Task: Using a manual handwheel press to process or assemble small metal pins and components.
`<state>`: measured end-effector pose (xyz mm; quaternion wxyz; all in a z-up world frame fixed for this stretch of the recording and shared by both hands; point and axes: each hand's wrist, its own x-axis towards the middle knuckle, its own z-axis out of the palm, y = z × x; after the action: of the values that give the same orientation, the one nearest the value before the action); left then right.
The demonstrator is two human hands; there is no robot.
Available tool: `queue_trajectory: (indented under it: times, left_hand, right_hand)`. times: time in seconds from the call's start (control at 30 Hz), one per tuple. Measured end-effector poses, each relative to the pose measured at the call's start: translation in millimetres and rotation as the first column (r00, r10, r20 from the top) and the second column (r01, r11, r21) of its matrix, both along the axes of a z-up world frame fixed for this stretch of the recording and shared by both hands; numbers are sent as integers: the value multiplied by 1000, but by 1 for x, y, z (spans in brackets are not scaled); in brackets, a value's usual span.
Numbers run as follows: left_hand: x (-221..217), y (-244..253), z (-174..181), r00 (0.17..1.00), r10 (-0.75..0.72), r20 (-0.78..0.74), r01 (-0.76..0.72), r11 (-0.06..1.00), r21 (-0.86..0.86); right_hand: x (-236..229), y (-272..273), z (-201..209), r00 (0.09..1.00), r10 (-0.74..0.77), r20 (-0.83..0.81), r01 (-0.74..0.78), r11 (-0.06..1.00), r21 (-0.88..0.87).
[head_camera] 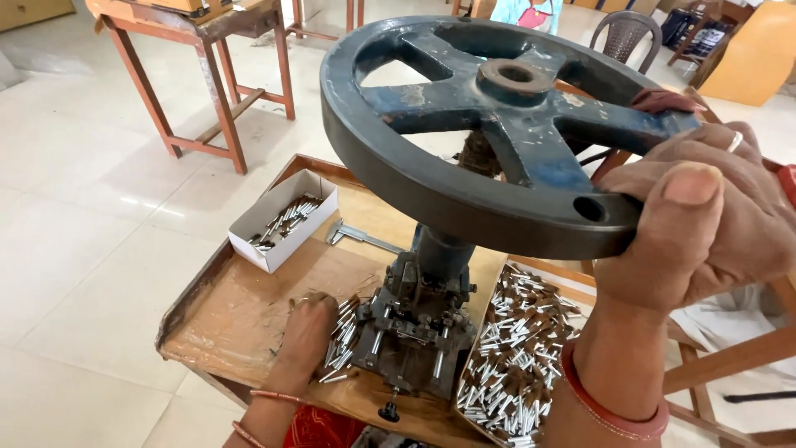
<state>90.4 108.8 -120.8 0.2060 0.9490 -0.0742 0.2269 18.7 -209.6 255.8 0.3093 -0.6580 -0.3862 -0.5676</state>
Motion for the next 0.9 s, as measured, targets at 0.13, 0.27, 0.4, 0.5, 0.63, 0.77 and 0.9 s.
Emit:
queue_trajectory:
  times: [0.13,0.27,0.4,0.5,0.63,0.77,0.9]
  left_hand:
    - [-23,-8,64,985,9,-171,-10,1000,-3]
    - [-67,-41,83,988,-34,-152,-28,919,-393]
    - [-84,-86,74,975,-209,72,214,809,-548]
    - [-79,-105,79,974,-206,95,227,884,-408]
    - [-68,-105,70,957,-285,44,282,890,-358]
    - [-85,-89,109,962,-275,3,267,930,-251]
    - [-91,-87,98,936,-331,118,334,943,-4]
  right_hand:
    - [12,-5,0,997,24,72,-28,998,58]
    - [33,-18,0,996,71,54,-77,991,110]
    - [54,-36,-3,931,351,96,-363,911,194]
    - [58,-41,-8,897,440,32,-439,884,157]
    - [34,-16,6,955,291,61,-297,944,145]
    - [38,-17,0,931,355,81,-364,911,194]
    - [30,-17,-1,965,249,79,-260,950,174]
